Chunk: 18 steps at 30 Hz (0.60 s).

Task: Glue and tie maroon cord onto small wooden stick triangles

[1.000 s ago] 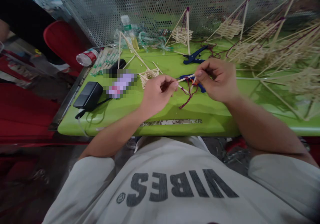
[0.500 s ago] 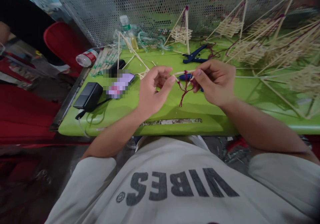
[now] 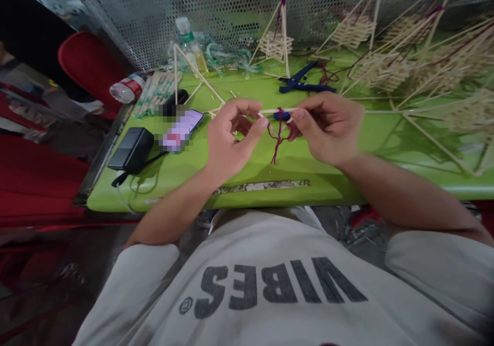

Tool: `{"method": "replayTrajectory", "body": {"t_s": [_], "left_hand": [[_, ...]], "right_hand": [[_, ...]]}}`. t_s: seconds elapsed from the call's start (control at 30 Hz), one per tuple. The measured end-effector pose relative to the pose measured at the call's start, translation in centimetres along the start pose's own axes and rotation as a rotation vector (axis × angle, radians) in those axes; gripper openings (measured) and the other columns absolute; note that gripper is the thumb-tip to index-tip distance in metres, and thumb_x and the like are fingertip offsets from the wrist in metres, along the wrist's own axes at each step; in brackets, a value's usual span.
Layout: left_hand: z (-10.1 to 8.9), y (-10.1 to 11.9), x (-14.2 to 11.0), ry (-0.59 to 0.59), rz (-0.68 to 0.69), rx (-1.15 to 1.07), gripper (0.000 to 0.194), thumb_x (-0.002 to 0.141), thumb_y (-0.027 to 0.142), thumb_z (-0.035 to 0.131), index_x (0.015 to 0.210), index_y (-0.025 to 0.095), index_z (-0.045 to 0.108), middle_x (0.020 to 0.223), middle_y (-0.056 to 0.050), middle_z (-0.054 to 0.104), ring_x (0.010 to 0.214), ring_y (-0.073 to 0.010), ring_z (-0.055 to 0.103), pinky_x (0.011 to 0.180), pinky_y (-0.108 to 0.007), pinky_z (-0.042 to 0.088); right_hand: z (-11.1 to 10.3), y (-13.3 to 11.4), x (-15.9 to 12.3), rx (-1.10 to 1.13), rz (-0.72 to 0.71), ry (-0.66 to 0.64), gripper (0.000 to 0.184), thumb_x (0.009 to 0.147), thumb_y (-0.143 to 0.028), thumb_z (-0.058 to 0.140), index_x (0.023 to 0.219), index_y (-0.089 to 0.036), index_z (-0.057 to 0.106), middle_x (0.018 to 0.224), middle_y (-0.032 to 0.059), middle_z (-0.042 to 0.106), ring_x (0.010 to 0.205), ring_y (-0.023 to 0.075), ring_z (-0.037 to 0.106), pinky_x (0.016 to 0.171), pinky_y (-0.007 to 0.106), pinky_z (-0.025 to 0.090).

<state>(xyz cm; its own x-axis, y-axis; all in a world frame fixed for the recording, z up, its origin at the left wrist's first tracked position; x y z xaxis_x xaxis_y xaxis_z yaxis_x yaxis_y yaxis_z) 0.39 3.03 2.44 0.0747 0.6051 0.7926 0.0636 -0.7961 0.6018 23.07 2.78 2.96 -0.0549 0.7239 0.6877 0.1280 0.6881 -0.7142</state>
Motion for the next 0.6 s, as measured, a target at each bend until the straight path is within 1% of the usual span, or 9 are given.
{"method": "replayTrajectory", "body": {"t_s": [0.07,0.13,0.2,0.3,0.4,0.5,0.57,0.6], "left_hand": [[0.1,-0.1,-0.1,-0.020,-0.038,0.019,0.040,0.113,0.064,0.089,0.127,0.027,0.079,0.102,0.001,0.083,0.075,-0.0093,0.076,0.066,-0.022,0.060],[0.1,-0.2,-0.2,-0.037,-0.075,0.027,0.047,0.112,0.070,0.087,0.130,0.027,0.078,0.104,-0.001,0.084,0.078,-0.0114,0.078,0.067,-0.024,0.061],[0.3,-0.3,-0.4,-0.054,-0.093,0.022,0.054,0.109,0.074,0.089,0.135,0.028,0.076,0.108,-0.002,0.083,0.081,-0.0124,0.078,0.068,-0.025,0.061],[0.4,-0.5,-0.7,-0.084,-0.126,0.026,0.066,0.104,0.075,0.095,0.146,0.030,0.072,0.119,-0.003,0.082,0.085,-0.0120,0.077,0.072,-0.027,0.061],[0.4,-1.2,-1.0,-0.142,-0.200,0.031,0.081,0.099,0.079,0.098,0.157,0.033,0.064,0.125,-0.003,0.079,0.088,-0.0135,0.076,0.074,-0.029,0.059],[0.4,-2.2,-1.1,-0.227,-0.268,0.004,0.103,0.088,0.081,0.107,0.165,0.036,0.057,0.131,-0.005,0.079,0.093,-0.0172,0.075,0.078,-0.034,0.059],[0.6,-2.8,-1.2,-0.286,-0.319,-0.018,0.113,0.082,0.082,0.111,0.168,0.034,0.055,0.138,-0.009,0.079,0.106,-0.0232,0.078,0.091,-0.041,0.063],[0.8,-3.2,-1.4,-0.319,-0.352,-0.034,0.116,0.081,0.082,0.111,0.169,0.033,0.053,0.142,-0.011,0.080,0.117,-0.0284,0.079,0.101,-0.047,0.064]], "right_hand": [[-0.1,0.0,-0.3,-0.052,-0.033,-0.011,0.036,0.116,-0.061,0.086,0.105,-0.027,0.090,0.081,0.0009,0.082,0.065,0.0155,0.079,0.059,0.029,0.065],[-0.2,0.0,-0.5,-0.099,-0.047,-0.022,0.037,0.117,-0.063,0.084,0.107,-0.028,0.091,0.081,0.0012,0.083,0.066,0.0166,0.078,0.058,0.030,0.064],[-0.2,-0.3,-0.5,-0.150,-0.072,-0.024,0.037,0.117,-0.063,0.083,0.106,-0.029,0.091,0.080,0.0011,0.082,0.065,0.0164,0.076,0.058,0.031,0.062],[0.0,-1.1,-0.4,-0.220,-0.158,-0.023,0.038,0.117,-0.061,0.081,0.101,-0.029,0.092,0.079,0.0010,0.083,0.065,0.0153,0.074,0.062,0.032,0.061],[0.1,-1.4,-0.5,-0.240,-0.215,-0.018,0.041,0.116,-0.063,0.081,0.098,-0.029,0.093,0.078,0.0011,0.083,0.063,0.0150,0.073,0.063,0.032,0.061],[0.0,-1.1,-0.4,-0.197,-0.154,0.005,0.040,0.115,-0.064,0.083,0.101,-0.028,0.093,0.079,0.0016,0.083,0.062,0.0152,0.074,0.060,0.031,0.062],[-0.2,-0.9,-0.2,-0.136,-0.103,0.054,0.038,0.114,-0.064,0.087,0.102,-0.028,0.093,0.080,0.0016,0.084,0.061,0.0151,0.075,0.057,0.029,0.062],[-0.3,-0.9,-0.1,-0.101,-0.084,0.084,0.038,0.113,-0.064,0.089,0.101,-0.028,0.092,0.079,0.0013,0.084,0.061,0.0150,0.076,0.055,0.028,0.061]]}}
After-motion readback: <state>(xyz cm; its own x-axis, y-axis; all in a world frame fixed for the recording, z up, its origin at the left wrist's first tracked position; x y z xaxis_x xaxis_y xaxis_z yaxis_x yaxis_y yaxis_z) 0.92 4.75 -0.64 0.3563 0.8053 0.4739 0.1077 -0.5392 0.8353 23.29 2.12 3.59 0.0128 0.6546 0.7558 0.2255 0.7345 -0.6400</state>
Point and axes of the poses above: each hand's wrist, its own x-axis towards the middle knuckle, its own z-axis out of the palm, y = z × x, the point moved 5 cm from there along x, towards the middle knuckle
